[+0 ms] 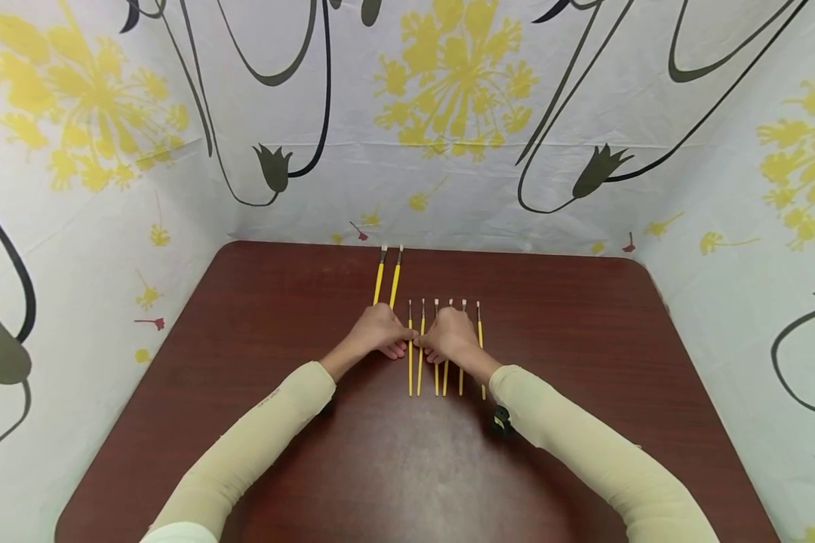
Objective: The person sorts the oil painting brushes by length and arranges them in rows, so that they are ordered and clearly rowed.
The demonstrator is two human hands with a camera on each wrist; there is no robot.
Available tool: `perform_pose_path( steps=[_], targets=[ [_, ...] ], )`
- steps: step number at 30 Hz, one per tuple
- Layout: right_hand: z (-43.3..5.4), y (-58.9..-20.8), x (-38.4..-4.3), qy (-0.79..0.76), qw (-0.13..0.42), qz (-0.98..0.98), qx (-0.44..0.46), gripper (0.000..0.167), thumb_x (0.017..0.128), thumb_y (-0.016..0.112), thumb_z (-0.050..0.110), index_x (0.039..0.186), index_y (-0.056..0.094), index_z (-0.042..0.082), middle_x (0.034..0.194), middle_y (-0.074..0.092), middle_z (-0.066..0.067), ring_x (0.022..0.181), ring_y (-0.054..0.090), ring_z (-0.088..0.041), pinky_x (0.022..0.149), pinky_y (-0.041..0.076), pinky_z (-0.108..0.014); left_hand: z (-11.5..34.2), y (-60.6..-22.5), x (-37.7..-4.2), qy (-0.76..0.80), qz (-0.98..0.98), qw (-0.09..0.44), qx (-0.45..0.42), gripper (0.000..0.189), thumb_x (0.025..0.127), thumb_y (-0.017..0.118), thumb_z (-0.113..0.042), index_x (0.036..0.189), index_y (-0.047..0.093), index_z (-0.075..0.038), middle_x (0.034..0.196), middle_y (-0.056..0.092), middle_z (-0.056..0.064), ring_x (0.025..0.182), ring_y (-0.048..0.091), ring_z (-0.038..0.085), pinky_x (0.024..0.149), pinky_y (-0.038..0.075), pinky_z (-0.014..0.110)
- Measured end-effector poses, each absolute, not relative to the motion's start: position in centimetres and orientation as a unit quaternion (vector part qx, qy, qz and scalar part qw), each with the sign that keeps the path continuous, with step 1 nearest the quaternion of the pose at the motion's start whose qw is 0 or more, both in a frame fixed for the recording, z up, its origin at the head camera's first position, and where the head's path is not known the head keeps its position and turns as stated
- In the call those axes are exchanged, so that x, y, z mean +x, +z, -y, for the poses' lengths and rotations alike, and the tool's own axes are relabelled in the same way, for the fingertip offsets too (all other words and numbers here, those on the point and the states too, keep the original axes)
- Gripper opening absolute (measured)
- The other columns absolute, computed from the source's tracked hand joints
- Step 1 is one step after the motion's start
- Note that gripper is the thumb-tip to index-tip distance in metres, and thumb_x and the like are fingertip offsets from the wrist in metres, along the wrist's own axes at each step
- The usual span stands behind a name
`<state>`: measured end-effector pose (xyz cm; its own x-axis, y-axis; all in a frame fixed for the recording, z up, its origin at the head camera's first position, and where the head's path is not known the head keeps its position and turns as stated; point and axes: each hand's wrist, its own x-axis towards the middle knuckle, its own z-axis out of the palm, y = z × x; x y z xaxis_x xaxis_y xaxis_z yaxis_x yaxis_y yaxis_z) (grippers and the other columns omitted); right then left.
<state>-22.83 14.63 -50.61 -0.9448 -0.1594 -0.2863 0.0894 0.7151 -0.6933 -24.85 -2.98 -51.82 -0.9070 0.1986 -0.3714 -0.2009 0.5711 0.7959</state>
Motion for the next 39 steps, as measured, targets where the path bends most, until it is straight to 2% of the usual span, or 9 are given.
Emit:
perform_pose_path(
  steps=[11,20,29,39],
  targets=[
    [-14.2,-50.6,-23.3,-0.36,0.18,-0.915,-0.036,0.023,0.089,0.084,0.016,0.071,0.079,0.003,0.061,0.074,-0.007,0.056,0.076,-0.02,0.054,0.065,-0.032,2.7,-51.6,-25.0,0.439,-0.872,0.217,0.0,0.023,0.092,0.082,-0.016,0.075,0.078,-0.001,0.064,0.075,0.01,0.055,0.076,0.019,0.054,0.065,0.033],
    [-14.2,-50.5,-23.2,-0.347,0.179,-0.92,-0.037,0.025,0.092,0.078,0.017,0.071,0.079,0.003,0.063,0.075,-0.007,0.055,0.075,-0.019,0.054,0.065,-0.032,3.0,-51.4,-24.8,0.44,-0.871,0.217,0.011,0.024,0.093,0.078,-0.016,0.073,0.079,-0.002,0.066,0.077,0.011,0.059,0.078,0.021,0.056,0.066,0.033],
    [-13.7,-50.4,-23.3,-0.359,0.191,-0.913,-0.015,0.025,0.092,0.078,0.017,0.072,0.079,0.002,0.065,0.076,-0.009,0.057,0.076,-0.021,0.057,0.066,-0.034,3.3,-51.3,-24.5,0.474,-0.85,0.231,-0.007,0.019,0.093,0.078,-0.011,0.079,0.078,0.003,0.071,0.077,0.018,0.063,0.079,0.026,0.058,0.067,0.036],
    [-13.9,-50.7,-23.3,-0.383,0.201,-0.901,-0.009,0.026,0.094,0.076,0.017,0.073,0.079,0.001,0.069,0.077,-0.012,0.061,0.077,-0.022,0.059,0.067,-0.034,3.8,-51.2,-24.3,0.476,-0.848,0.234,0.009,0.018,0.091,0.079,-0.013,0.08,0.079,0.001,0.07,0.077,0.017,0.06,0.077,0.024,0.058,0.067,0.037]
  ],
)
